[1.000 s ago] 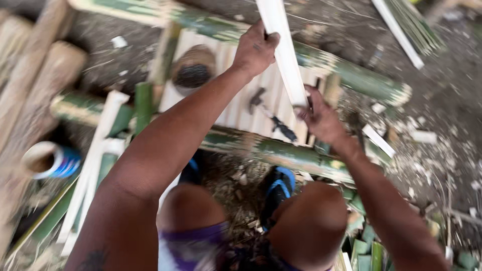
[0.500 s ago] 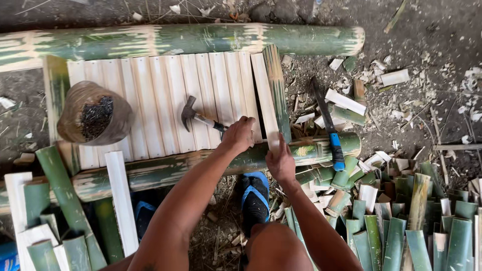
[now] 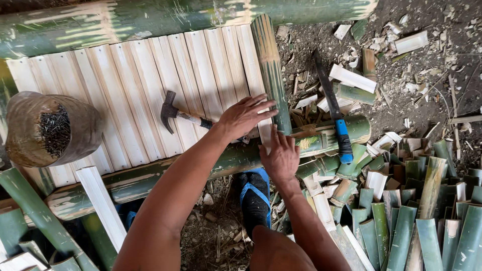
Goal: The person assembles a bamboo structure by placing thin bamboo slats into a frame and securing them with nails using a hammer. They also cut bamboo pieces with a machete to fit the frame.
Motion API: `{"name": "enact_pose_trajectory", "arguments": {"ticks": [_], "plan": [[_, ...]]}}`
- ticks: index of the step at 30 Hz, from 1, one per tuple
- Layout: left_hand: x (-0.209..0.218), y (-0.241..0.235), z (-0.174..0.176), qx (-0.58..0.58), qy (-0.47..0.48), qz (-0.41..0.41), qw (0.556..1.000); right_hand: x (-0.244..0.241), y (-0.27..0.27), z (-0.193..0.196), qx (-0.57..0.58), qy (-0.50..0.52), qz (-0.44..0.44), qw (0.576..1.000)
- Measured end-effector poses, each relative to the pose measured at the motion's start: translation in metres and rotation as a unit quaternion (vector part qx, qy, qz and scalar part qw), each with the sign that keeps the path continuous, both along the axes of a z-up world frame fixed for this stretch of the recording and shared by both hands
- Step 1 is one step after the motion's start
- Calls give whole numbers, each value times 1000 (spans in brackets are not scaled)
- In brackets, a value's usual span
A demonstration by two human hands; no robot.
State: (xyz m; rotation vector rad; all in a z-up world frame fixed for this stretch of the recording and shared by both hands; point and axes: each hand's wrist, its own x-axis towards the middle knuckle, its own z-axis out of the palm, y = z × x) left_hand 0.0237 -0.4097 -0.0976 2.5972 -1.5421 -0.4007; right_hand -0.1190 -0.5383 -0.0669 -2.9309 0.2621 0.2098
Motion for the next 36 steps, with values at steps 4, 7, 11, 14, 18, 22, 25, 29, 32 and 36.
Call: {"name": "enact_pose_trajectory", "arguments": {"ticks": [4, 7, 11, 14, 18, 22, 25, 29, 32, 36], "plan": [[10, -5, -5, 97, 32, -50, 994, 6, -17, 1, 112, 3, -17, 994], [8, -4, -9, 65, 21, -67, 995, 6, -27, -9, 167, -10, -8, 986], [5, 1, -7, 49, 56, -83, 994, 6, -33, -29, 177, 4, -3, 984], [3, 1, -3, 57, 93, -63, 992, 3, -38, -39, 164, -50, 37, 985], [2, 1, 0, 65, 109, -52, 991, 3, -49, -41, 154, -150, 111, 970], [2, 0, -8, 68, 91, -59, 992, 3, -55, -36, 295, -63, -35, 953], [4, -1, -12, 58, 80, -66, 993, 5, -55, -31, 326, -80, -67, 940], [3, 0, -15, 52, 89, -59, 993, 5, -51, -30, 314, -96, -97, 939], [3, 1, -16, 50, 81, -60, 994, 5, -50, -32, 297, -132, -84, 942], [4, 1, -17, 44, 72, -66, 994, 4, -50, -34, 289, -151, -84, 942]]}}
